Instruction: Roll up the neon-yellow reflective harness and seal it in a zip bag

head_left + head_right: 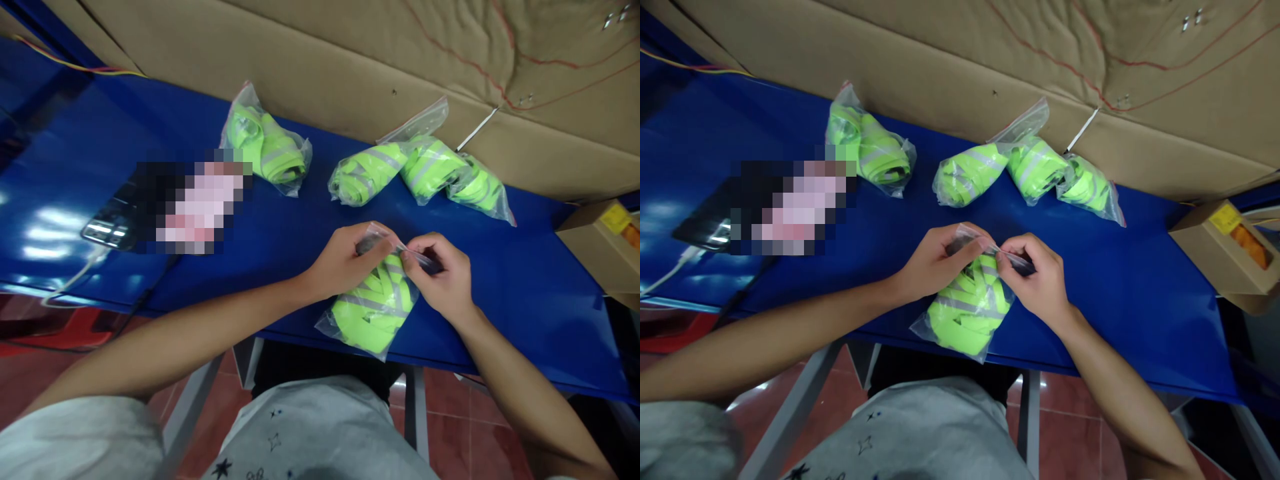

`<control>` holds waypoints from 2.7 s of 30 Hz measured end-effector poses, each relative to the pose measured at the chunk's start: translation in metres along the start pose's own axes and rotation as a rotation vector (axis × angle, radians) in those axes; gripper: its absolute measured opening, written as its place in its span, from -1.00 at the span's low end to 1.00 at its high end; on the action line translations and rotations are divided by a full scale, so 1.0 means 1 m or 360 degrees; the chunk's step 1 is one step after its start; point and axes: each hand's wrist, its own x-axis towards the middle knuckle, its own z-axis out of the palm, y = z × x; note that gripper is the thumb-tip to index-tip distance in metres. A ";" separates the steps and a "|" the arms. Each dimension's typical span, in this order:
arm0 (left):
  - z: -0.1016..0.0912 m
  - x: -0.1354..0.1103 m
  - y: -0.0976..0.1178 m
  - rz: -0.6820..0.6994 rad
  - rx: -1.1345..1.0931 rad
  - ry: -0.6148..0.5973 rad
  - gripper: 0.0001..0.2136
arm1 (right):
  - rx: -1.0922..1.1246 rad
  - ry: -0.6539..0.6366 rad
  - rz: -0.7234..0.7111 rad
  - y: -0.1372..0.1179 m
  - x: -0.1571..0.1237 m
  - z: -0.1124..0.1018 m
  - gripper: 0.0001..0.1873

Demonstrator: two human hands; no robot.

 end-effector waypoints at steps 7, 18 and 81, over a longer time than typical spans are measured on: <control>-0.002 0.002 0.001 -0.0053 -0.0013 -0.0075 -0.62 | -0.0018 -0.0029 0.0055 0.002 0.001 -0.002 -0.95; -0.005 0.005 -0.002 -0.0217 -0.0161 -0.0157 -0.43 | 0.0052 -0.0046 0.0114 0.009 0.000 -0.002 -0.93; -0.001 0.005 -0.002 -0.0059 -0.0040 0.0039 -0.87 | 0.0021 0.0015 -0.0016 0.000 0.002 0.002 -0.94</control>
